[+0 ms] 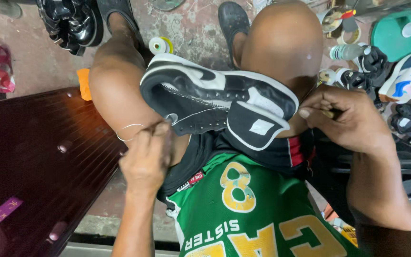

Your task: The person sits on the floor of a shoe repair workshop and hand-stitches a sneaker, pulling a needle and white thread through the shoe upper and sole edge while holding the shoe on their lap. They reposition the shoe and pull the thread tight repeatedly as the stitching progresses.

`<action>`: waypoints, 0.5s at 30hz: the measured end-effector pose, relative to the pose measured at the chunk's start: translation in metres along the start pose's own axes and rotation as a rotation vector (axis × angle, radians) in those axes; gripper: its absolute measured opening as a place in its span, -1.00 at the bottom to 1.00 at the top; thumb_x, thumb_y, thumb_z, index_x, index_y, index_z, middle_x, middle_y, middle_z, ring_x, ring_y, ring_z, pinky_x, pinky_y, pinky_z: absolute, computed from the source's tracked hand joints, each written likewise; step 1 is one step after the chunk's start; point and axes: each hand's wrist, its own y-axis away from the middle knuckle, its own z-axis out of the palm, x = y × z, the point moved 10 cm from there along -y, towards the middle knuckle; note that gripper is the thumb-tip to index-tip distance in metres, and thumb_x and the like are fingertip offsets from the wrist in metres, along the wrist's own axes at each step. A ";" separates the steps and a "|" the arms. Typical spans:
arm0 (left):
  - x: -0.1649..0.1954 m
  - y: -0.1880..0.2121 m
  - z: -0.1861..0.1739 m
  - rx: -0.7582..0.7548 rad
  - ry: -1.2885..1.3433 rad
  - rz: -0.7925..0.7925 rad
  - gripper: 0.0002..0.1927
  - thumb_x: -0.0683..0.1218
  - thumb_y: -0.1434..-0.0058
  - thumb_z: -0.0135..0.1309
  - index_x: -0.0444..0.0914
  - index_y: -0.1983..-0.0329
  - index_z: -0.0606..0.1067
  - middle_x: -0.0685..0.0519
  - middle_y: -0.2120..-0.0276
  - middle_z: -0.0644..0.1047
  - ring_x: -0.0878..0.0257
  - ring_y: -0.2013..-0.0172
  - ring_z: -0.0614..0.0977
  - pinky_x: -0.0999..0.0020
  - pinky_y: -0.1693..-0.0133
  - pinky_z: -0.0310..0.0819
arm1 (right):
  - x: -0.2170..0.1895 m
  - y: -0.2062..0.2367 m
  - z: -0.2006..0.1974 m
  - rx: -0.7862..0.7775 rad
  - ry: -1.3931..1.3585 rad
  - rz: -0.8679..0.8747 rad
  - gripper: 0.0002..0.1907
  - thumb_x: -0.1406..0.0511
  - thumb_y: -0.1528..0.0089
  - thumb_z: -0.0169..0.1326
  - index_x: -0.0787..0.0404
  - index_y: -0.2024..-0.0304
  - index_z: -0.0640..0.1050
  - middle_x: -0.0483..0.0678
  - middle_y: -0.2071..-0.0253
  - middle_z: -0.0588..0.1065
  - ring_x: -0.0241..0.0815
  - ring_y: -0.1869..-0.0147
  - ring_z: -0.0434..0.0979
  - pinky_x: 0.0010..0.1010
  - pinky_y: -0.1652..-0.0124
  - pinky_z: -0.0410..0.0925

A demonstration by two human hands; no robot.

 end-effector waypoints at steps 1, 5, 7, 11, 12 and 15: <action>-0.015 0.007 -0.005 0.004 -0.003 -0.034 -0.80 -0.15 -0.30 0.33 -0.24 0.05 0.59 -0.05 0.12 0.57 0.05 0.20 0.66 0.21 0.19 0.59 | 0.004 0.002 0.002 -0.007 -0.017 0.026 -0.89 0.47 -0.22 0.21 0.29 0.20 0.61 -0.07 0.36 0.61 -0.37 0.31 0.58 -0.52 0.29 0.41; -0.086 0.044 -0.040 0.053 0.076 -0.259 -0.92 -0.17 -0.44 0.27 -0.26 0.13 0.58 -0.06 0.22 0.60 0.11 0.23 0.66 0.31 0.14 0.56 | 0.022 0.007 0.007 -0.021 -0.147 0.091 -0.90 0.50 -0.23 0.18 0.32 0.20 0.59 -0.08 0.38 0.60 -0.40 0.30 0.57 -0.55 0.28 0.40; -0.117 0.059 -0.060 0.005 -0.148 -0.397 -0.88 -0.14 -0.49 0.28 -0.27 0.14 0.57 -0.08 0.22 0.58 0.07 0.24 0.63 0.27 0.15 0.53 | 0.024 0.007 0.006 -0.002 -0.169 0.070 -0.90 0.52 -0.24 0.17 0.33 0.20 0.58 -0.07 0.38 0.57 -0.40 0.29 0.54 -0.56 0.26 0.39; -0.102 0.057 -0.082 0.128 -0.140 -0.434 -0.84 -0.11 -0.48 0.18 -0.29 0.03 0.50 -0.11 0.05 0.54 0.04 0.15 0.58 0.22 0.15 0.53 | 0.026 0.006 0.007 -0.035 -0.191 0.110 -0.90 0.53 -0.23 0.16 0.33 0.20 0.58 -0.09 0.38 0.59 -0.40 0.28 0.58 -0.57 0.24 0.42; -0.085 0.048 -0.082 0.156 -0.081 -0.381 -0.82 -0.11 -0.47 0.17 -0.28 -0.01 0.48 -0.09 -0.02 0.53 0.04 0.08 0.57 0.22 0.11 0.54 | 0.023 0.005 0.006 -0.033 -0.186 0.111 -0.91 0.53 -0.24 0.17 0.34 0.21 0.58 -0.08 0.38 0.59 -0.40 0.28 0.58 -0.57 0.24 0.42; -0.010 0.016 -0.034 0.005 -0.035 -0.116 -0.55 -0.03 -0.18 0.33 -0.18 -0.12 0.53 -0.09 -0.19 0.50 -0.09 -0.13 0.58 0.13 0.04 0.58 | 0.014 0.004 0.008 -0.035 -0.199 0.113 -0.91 0.52 -0.25 0.15 0.33 0.20 0.58 -0.09 0.36 0.59 -0.40 0.26 0.59 -0.57 0.23 0.44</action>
